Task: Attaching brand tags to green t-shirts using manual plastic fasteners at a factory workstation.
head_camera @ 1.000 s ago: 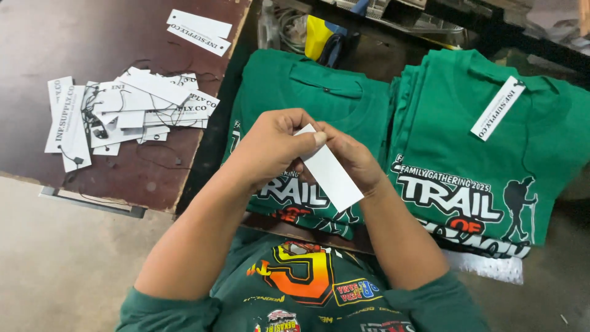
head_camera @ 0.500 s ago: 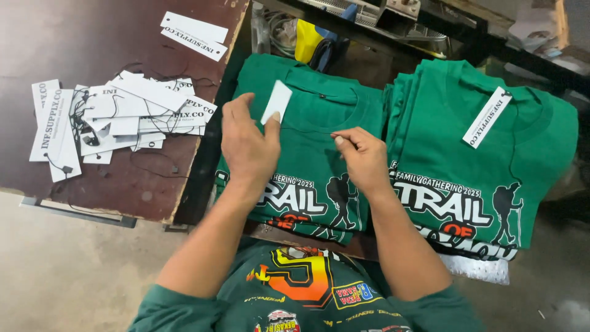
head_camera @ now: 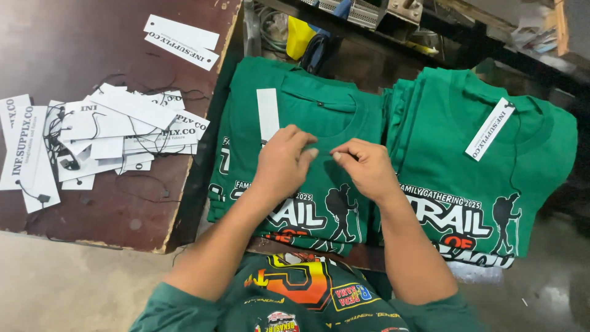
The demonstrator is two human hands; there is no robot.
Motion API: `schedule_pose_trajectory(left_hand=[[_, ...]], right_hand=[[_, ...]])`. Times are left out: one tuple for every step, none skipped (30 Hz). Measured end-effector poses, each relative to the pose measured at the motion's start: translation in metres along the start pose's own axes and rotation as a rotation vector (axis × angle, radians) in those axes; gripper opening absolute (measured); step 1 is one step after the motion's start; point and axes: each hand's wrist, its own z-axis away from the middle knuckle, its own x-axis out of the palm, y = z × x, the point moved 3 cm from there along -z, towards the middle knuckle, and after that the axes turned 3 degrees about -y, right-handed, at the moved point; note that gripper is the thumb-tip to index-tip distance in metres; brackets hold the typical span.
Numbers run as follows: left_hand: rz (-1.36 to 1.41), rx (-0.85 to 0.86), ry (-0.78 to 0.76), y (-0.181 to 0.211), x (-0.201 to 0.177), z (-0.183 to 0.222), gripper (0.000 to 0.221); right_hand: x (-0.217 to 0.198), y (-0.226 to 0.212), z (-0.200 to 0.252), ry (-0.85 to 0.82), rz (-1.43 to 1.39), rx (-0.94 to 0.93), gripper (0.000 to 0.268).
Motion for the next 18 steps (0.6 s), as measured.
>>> schedule_pose_trajectory(left_hand=[[0.003, -0.002, -0.002, 0.004, 0.005, -0.001, 0.015], [0.042, -0.009, -0.089, 0.007, 0.012, -0.001, 0.037], [0.082, -0.015, -0.176, 0.011, 0.02, -0.001, 0.06], [0.085, -0.017, -0.176, 0.003, 0.03, 0.001, 0.06], [0.053, -0.011, -0.092, -0.005, 0.038, 0.001, 0.033], [0.02, -0.001, -0.009, -0.012, 0.045, 0.0, 0.009], [0.022, 0.0, -0.009, -0.013, 0.037, -0.001, 0.009], [-0.001, 0.005, 0.016, -0.014, 0.03, 0.0, 0.007], [-0.024, 0.011, 0.041, -0.014, 0.022, 0.0, 0.006], [-0.022, 0.011, 0.039, -0.014, 0.022, 0.002, 0.006], [-0.059, 0.001, 0.043, -0.013, 0.021, 0.004, 0.005], [-0.097, -0.011, 0.048, -0.013, 0.021, 0.007, 0.005], [-0.096, -0.012, 0.047, -0.014, 0.021, 0.01, 0.005], [-0.199, 0.013, 0.046, -0.014, 0.022, 0.011, 0.003], [-0.302, 0.039, 0.045, -0.015, 0.022, 0.013, 0.002], [-0.301, 0.04, 0.045, -0.002, 0.011, 0.007, 0.002], [-0.268, 0.066, 0.026, 0.011, 0.0, 0.001, 0.032], [-0.234, 0.091, 0.005, 0.024, -0.01, -0.004, 0.064]], right_hand=[[0.002, -0.001, -0.002, -0.002, 0.001, 0.003, 0.01], [0.004, -0.003, -0.004, -0.007, -0.01, 0.007, 0.01], [0.007, -0.004, -0.005, -0.013, -0.02, 0.01, 0.01], [0.007, -0.003, -0.004, -0.015, -0.019, 0.012, 0.01], [0.006, -0.002, -0.003, -0.023, -0.026, 0.019, 0.01], [0.005, 0.0, -0.004, -0.027, -0.033, 0.025, 0.009], [0.003, 0.002, -0.004, -0.026, -0.031, 0.026, 0.009], [0.0, 0.005, -0.002, -0.007, -0.054, 0.067, 0.008], [-0.003, 0.008, 0.0, 0.012, -0.077, 0.108, 0.008], [-0.001, 0.01, 0.0, 0.013, -0.077, 0.111, 0.008], [0.0, 0.012, 0.001, 0.027, -0.101, 0.136, 0.007], [0.002, 0.015, 0.001, 0.039, -0.126, 0.161, 0.007], [0.004, 0.017, 0.0, 0.038, -0.126, 0.163, 0.007], [0.005, 0.021, -0.002, 0.049, -0.147, 0.197, 0.006], [0.007, 0.024, -0.005, 0.059, -0.169, 0.23, 0.006], [0.007, 0.02, -0.009, 0.06, -0.168, 0.231, 0.006], [0.007, 0.015, -0.013, 0.042, -0.144, 0.221, 0.005], [0.008, 0.01, -0.016, 0.024, -0.121, 0.216, 0.005]])
